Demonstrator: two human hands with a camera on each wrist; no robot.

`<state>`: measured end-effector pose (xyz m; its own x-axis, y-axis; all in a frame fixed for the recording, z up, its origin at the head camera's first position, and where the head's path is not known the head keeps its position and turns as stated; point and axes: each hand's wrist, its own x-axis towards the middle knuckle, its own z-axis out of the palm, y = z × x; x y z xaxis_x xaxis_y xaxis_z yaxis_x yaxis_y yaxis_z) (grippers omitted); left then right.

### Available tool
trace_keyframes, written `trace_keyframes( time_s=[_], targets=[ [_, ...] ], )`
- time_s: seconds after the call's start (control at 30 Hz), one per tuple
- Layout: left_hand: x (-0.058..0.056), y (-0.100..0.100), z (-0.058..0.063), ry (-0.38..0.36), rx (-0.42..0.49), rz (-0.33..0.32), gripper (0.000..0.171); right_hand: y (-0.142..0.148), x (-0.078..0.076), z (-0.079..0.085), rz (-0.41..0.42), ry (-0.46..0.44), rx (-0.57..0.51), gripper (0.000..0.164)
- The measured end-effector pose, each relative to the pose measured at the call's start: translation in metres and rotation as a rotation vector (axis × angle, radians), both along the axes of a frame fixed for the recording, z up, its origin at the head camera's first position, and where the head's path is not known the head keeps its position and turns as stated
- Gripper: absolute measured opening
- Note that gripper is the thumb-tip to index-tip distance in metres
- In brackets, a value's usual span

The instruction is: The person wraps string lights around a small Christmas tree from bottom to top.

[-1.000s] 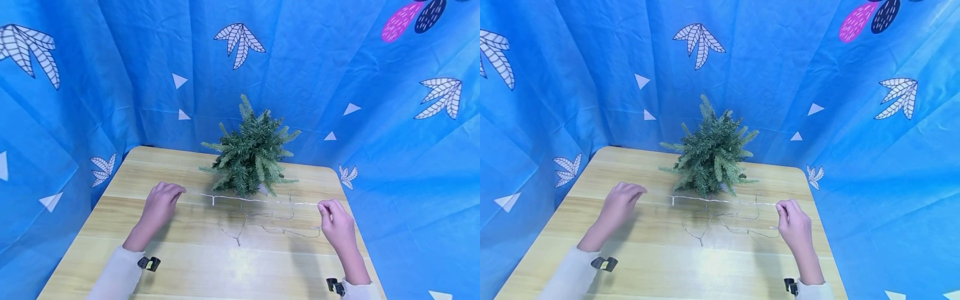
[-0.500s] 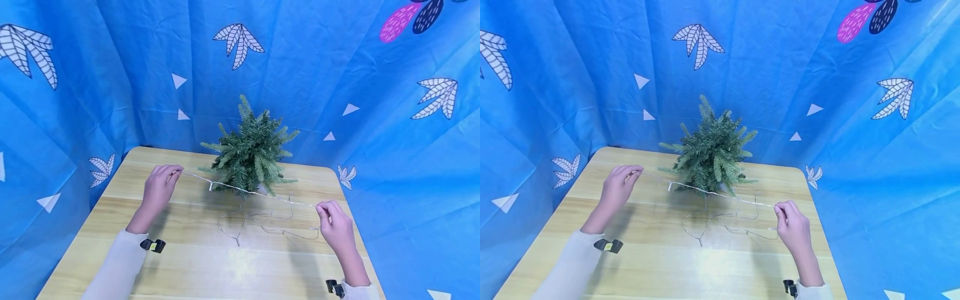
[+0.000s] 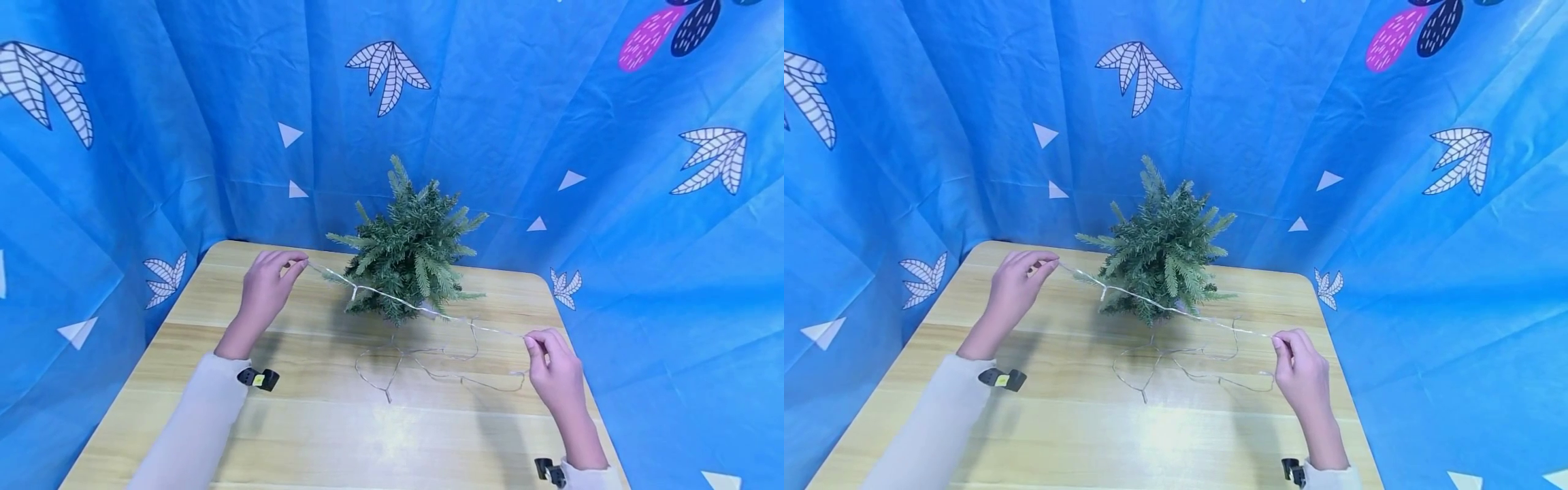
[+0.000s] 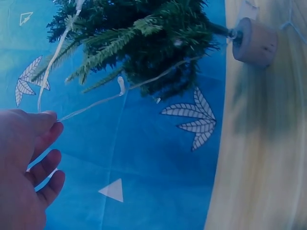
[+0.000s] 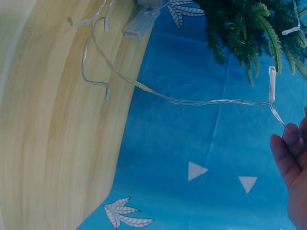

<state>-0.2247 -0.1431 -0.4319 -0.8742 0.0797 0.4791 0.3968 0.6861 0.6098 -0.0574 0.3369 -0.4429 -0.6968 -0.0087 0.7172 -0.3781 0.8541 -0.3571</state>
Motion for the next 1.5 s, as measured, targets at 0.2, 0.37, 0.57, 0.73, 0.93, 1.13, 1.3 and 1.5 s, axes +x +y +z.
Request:
trace_keyframes(
  time_s=[0.2,0.37,0.57,0.73,0.93,1.13,1.3,1.5],
  targets=[
    [-0.005,0.008,0.009,-0.028,0.033,-0.051,0.020,0.005,-0.001,0.004,-0.025,0.026,-0.081,0.011],
    [-0.004,0.015,0.015,-0.059,0.007,-0.101,0.020,0.011,-0.003,0.007,-0.043,0.130,-0.150,0.010],
    [-0.003,0.025,0.022,-0.133,-0.056,-0.135,0.021,0.017,0.000,0.013,-0.112,0.153,-0.211,0.004],
    [-0.002,0.034,0.026,-0.165,-0.071,-0.159,0.021,0.008,0.004,0.030,-0.164,0.181,-0.238,0.003],
    [0.002,0.043,0.027,-0.101,-0.104,-0.194,0.017,0.008,0.009,0.041,-0.197,0.201,-0.281,0.003],
    [0.011,0.047,0.028,-0.003,-0.126,-0.207,0.017,0.027,0.010,0.032,-0.217,0.179,-0.289,0.005],
    [0.020,0.047,0.037,-0.002,-0.082,-0.152,0.021,0.028,0.012,0.033,-0.206,0.182,-0.285,0.009],
    [0.037,0.062,0.056,0.114,-0.038,-0.227,0.020,0.023,0.015,0.037,-0.210,0.178,-0.292,0.007]
  ],
)
